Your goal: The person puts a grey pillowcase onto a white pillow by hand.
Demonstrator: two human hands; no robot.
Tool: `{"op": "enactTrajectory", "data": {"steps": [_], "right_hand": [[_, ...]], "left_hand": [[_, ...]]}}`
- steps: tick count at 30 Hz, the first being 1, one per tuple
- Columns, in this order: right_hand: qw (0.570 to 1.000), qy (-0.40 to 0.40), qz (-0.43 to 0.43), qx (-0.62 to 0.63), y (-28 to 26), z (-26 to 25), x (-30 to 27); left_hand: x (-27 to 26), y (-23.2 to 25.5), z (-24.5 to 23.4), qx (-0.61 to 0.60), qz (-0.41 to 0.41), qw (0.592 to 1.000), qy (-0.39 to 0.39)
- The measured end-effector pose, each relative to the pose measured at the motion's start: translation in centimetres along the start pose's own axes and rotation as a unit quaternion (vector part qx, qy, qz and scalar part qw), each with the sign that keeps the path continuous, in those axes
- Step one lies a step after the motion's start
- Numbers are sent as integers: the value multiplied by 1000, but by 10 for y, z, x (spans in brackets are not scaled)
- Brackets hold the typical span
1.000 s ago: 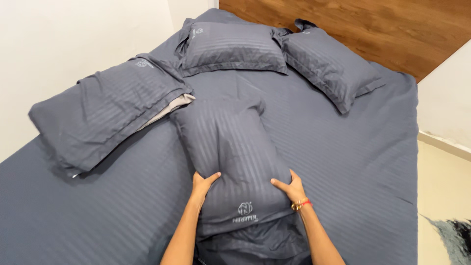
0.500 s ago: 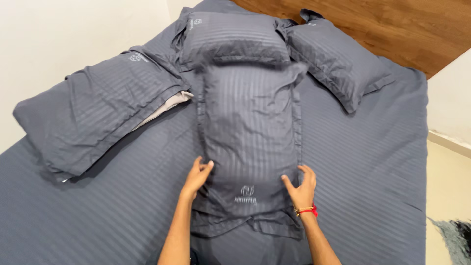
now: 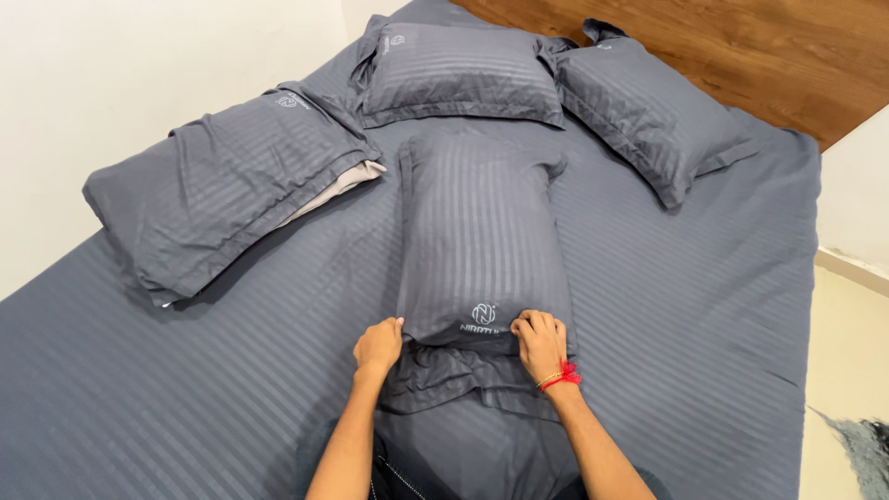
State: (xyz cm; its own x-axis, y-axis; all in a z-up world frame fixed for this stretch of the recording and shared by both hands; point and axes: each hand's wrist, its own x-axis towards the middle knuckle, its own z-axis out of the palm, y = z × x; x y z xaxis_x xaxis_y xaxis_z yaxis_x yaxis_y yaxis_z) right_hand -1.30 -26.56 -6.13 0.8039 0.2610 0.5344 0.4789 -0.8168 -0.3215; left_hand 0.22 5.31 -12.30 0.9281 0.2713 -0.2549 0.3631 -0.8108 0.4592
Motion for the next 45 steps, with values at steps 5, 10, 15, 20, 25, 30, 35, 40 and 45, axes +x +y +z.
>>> {"op": "enactTrajectory", "data": {"steps": [5, 10, 15, 20, 25, 30, 35, 40, 45], "right_hand": [[999, 10, 5, 47, 8, 1, -1], [991, 26, 110, 75, 46, 17, -2], [983, -147, 56, 92, 38, 29, -13], [979, -177, 84, 57, 18, 12, -3], [987, -141, 82, 9, 1, 2, 3], [987, -150, 63, 3, 6, 6, 2], [975, -209, 76, -5, 18, 13, -3], [962, -269, 43, -3, 7, 4, 5], [972, -231, 40, 6, 16, -3, 8]], "left_hand": [[-41, 7, -42, 60, 36, 998, 11], [-64, 17, -57, 10, 159, 983, 94], [-60, 40, -31, -1, 360, 913, 191], [-37, 36, -17, 8, 399, 892, 213], [-43, 36, -18, -26, 396, 917, 50], [-47, 40, -18, 32, 356, 933, -38], [-50, 40, -14, 23, 363, 931, 30], [-61, 51, -22, 15, 374, 925, 72], [-61, 54, -17, 28, 415, 891, 181]]}}
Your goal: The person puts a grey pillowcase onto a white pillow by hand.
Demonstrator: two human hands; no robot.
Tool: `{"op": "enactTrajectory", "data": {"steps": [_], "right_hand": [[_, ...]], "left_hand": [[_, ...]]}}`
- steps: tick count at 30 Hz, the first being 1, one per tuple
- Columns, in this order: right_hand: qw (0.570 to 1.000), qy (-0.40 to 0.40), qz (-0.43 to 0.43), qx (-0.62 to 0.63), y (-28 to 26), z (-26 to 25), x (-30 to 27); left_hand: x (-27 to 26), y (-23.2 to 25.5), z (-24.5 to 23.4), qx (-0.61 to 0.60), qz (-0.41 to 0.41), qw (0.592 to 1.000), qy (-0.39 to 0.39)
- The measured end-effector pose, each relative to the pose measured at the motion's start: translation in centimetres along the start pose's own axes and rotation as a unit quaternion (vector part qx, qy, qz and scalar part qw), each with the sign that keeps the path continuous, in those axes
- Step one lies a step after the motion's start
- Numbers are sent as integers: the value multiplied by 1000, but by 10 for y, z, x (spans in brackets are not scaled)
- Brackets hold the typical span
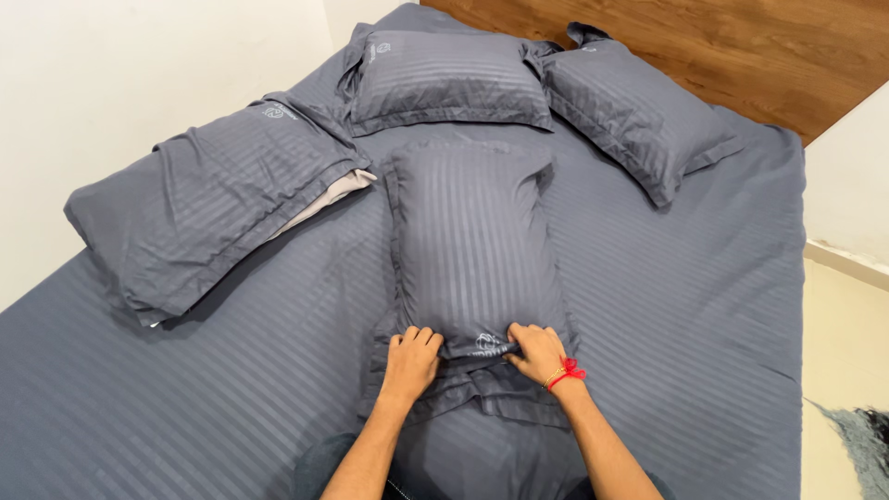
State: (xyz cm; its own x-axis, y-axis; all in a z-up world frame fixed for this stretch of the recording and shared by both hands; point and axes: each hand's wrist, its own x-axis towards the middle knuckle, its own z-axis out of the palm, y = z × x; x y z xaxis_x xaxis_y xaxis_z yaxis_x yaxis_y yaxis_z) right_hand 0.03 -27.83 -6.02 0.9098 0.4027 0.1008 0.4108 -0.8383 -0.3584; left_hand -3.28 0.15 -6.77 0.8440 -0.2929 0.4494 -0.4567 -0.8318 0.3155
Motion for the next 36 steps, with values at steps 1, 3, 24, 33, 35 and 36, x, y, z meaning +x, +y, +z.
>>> {"op": "enactTrajectory", "data": {"steps": [1, 3, 24, 33, 35, 36], "right_hand": [[1000, -8, 10, -3, 1, -1, 1], [998, -38, 49, 2, 2, -5, 2], [993, 95, 48, 42, 69, 9, -21], [989, -85, 118, -41, 37, 21, -10], [989, -61, 129, -42, 31, 15, -11], [988, -52, 135, -49, 26, 12, -13]], "left_hand": [[-1, -3, 3, -2, 3, 1000, 0], [-2, -12, 12, -7, 11, 1000, 1], [1, -32, -12, -49, -146, 985, -79], [-12, -82, 51, -78, -267, 961, -2], [-14, -83, 50, -48, -323, 942, -72], [-12, -83, 47, -34, -349, 931, -106]]}}
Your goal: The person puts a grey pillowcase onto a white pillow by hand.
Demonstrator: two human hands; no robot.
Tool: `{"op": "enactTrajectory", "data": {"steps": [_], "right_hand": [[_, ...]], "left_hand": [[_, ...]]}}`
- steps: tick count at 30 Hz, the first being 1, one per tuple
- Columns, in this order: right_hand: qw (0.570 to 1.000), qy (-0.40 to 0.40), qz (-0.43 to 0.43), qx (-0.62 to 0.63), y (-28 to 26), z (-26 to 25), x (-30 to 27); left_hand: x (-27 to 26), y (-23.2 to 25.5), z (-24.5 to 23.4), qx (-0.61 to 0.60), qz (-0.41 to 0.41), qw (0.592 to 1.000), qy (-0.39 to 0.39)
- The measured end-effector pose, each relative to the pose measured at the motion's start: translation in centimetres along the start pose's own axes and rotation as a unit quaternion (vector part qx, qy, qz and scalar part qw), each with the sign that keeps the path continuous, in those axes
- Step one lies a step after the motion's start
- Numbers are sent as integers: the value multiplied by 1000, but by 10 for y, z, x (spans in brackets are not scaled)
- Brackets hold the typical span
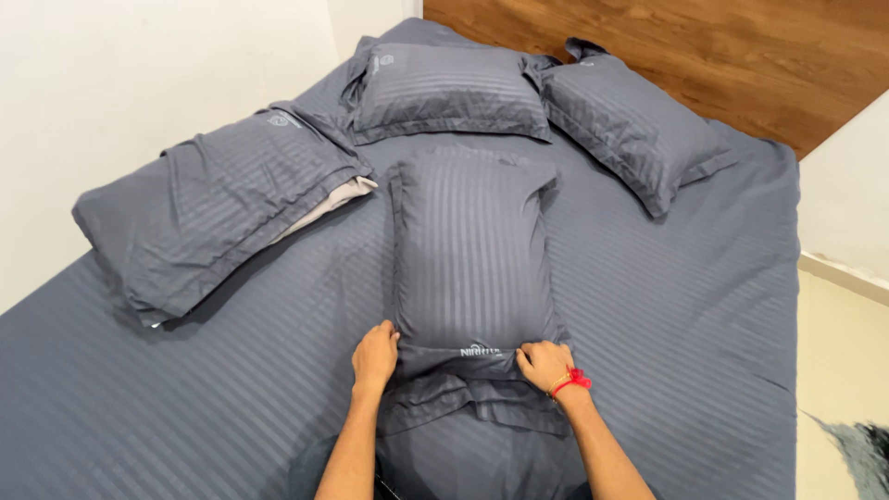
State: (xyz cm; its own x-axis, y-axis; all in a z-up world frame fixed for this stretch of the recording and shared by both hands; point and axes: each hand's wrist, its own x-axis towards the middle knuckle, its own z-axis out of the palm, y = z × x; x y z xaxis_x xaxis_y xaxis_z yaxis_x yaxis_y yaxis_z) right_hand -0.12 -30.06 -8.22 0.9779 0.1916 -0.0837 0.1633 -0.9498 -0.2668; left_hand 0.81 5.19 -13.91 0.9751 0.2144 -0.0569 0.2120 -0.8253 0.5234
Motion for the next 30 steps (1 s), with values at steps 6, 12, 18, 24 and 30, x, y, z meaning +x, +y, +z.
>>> {"op": "enactTrajectory", "data": {"steps": [6, 12, 18, 24, 30], "right_hand": [[976, 161, -120, 88, -29, -29, -5], [945, 149, -277, 86, -43, -17, -2], [958, 81, -247, 120, -30, 6, 0], [994, -54, -71, 65, -9, -44, -15], [996, 43, -24, 71, 36, -38, -22]], "left_hand": [[-30, 6, -23, 71, 11, 990, -124], [-43, 63, -75, 6, 186, 982, 10], [-38, 56, -51, -3, 292, 956, 34], [-25, 36, -28, 47, 291, 955, 9], [-47, 96, -63, 36, 347, 937, 28]]}}
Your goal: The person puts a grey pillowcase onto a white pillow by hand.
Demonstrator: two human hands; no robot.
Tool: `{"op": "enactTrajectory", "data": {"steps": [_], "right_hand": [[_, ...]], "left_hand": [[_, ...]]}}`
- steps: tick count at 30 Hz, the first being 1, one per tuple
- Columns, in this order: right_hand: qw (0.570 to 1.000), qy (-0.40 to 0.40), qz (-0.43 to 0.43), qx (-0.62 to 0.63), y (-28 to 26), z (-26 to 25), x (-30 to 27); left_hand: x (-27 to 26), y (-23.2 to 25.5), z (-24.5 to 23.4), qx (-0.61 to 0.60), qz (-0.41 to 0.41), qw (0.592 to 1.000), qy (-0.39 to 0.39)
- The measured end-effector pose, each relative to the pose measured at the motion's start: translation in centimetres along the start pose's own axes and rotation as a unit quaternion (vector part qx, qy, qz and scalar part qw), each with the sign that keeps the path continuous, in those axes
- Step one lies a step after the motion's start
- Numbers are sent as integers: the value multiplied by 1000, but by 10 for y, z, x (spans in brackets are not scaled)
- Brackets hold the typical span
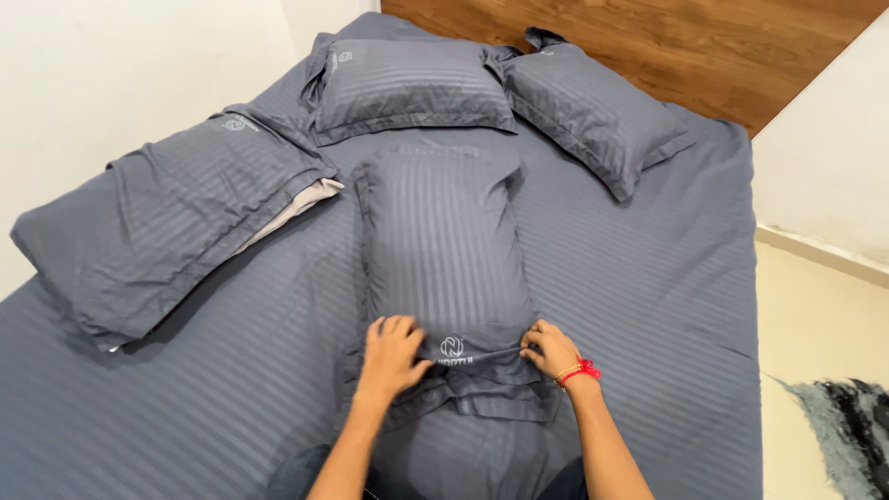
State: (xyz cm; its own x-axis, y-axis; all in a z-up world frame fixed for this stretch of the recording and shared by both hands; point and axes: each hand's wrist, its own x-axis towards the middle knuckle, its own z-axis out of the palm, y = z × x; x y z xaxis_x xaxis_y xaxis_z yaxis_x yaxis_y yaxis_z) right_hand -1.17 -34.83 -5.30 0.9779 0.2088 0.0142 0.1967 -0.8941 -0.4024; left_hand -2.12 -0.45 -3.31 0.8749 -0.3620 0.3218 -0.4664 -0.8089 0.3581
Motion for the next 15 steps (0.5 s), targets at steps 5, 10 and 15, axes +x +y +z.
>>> {"op": "enactTrajectory", "data": {"steps": [5, 10, 15], "right_hand": [[986, 127, -24, 107, 36, 35, 5], [976, 87, 69, 187, 60, 60, 10], [993, -36, -20, 111, 43, 97, 14]], "left_hand": [[65, 57, -3, 58, -3, 988, -140], [92, 62, 24, 121, -55, 964, -229], [85, 54, 47, 168, -57, 959, -220]]}}
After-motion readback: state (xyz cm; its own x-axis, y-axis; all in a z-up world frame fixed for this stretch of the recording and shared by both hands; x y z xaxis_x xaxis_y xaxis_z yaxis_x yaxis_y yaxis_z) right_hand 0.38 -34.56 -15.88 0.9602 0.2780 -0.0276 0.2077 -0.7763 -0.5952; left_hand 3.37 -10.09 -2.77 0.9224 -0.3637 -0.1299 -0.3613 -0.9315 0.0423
